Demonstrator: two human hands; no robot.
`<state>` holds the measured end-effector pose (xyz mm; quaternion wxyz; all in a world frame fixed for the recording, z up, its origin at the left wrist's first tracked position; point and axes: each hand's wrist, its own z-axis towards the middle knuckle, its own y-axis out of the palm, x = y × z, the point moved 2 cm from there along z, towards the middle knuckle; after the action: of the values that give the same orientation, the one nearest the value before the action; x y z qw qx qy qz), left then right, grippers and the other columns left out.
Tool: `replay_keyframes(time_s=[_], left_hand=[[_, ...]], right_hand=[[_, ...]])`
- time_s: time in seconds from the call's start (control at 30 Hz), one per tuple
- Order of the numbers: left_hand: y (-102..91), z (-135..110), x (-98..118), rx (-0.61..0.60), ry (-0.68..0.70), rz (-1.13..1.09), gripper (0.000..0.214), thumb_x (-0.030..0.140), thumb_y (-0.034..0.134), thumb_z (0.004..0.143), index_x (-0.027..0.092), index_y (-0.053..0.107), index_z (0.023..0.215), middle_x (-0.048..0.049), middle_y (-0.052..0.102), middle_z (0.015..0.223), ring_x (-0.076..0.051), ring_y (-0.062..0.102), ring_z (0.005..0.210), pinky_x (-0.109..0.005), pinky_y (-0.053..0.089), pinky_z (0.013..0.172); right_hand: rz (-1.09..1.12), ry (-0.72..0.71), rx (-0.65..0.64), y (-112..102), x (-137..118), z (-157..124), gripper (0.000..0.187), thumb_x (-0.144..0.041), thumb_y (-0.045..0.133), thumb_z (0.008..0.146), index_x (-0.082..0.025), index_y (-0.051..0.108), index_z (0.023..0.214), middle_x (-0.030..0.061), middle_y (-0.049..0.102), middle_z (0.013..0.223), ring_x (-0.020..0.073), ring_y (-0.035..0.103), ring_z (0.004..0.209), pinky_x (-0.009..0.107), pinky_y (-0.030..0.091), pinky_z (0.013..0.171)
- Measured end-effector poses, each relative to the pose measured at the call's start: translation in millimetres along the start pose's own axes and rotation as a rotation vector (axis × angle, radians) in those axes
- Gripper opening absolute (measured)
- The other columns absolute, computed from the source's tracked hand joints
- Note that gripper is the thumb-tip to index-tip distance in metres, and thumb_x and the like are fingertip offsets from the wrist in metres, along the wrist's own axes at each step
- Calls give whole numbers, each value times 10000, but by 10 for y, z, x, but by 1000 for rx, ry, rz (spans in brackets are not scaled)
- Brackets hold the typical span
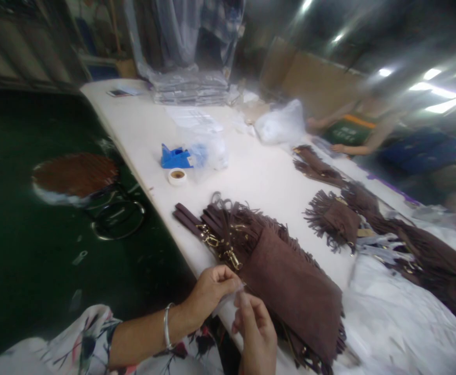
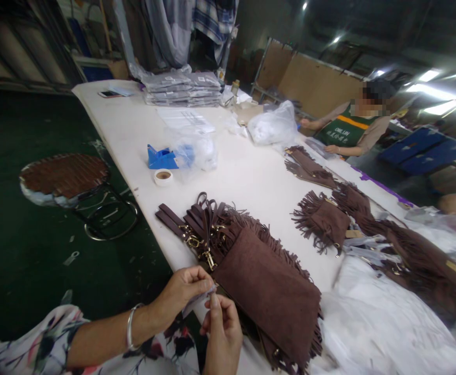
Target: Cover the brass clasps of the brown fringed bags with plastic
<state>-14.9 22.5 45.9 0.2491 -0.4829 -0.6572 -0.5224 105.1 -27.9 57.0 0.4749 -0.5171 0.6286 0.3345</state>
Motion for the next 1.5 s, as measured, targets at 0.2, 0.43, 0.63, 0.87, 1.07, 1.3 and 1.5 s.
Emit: replay_keyframes(time_s=[0.2,0.43,0.63,0.87,1.07,1.3,1.5], left_hand=[[44,-62,13,9,-23,-69,221,335,727,769,132,641,791,-46,642,717,-138,559,635,-236,398,602],[64,-68,-55,38,-135,-225,204,287,747,725,131,626,774,-49,648,718,-138,576,613,-233,395,584],[82,-64,-66,20,-194,-302,196,264,745,717,129,610,761,-43,627,673,-135,561,560,-245,402,557],[90,-42,-7,-48,-217,-382,182,270,727,722,139,604,751,-40,624,669,-146,566,530,-259,423,529],[54,-31,27,-31,-220,-322,185,253,749,696,130,621,749,-30,626,677,-126,565,582,-236,427,581],[-2,-18,11,-49,-234,-209,290,353,781,689,151,607,804,2,612,638,-117,549,502,-227,406,524],[-33,11,37,-20,-201,-129,329,361,816,646,145,607,781,-20,642,667,-129,581,547,-227,413,547]], right_hand=[[-38,-43,105,-7,-39,13,377,-570,642,796,-194,634,801,-56,479,578,105,424,550,212,367,536],[-405,-85,292,16,-150,-31,436,-640,552,812,-219,662,847,-44,557,606,136,507,593,243,381,631],[-399,-65,384,107,-51,4,444,-640,549,811,-219,676,880,-10,630,671,167,565,630,260,397,627],[-38,-74,248,42,245,76,398,-548,593,843,-164,674,910,-42,545,593,123,493,583,241,411,627],[226,57,182,-72,305,39,416,-557,664,796,-167,633,940,-7,626,742,87,460,539,222,409,533],[513,409,-151,90,112,-14,586,-733,586,758,-152,621,822,-25,544,602,60,365,399,211,322,395],[656,397,-116,125,26,46,400,-524,754,732,-170,611,851,-60,519,661,26,316,440,165,278,419]])
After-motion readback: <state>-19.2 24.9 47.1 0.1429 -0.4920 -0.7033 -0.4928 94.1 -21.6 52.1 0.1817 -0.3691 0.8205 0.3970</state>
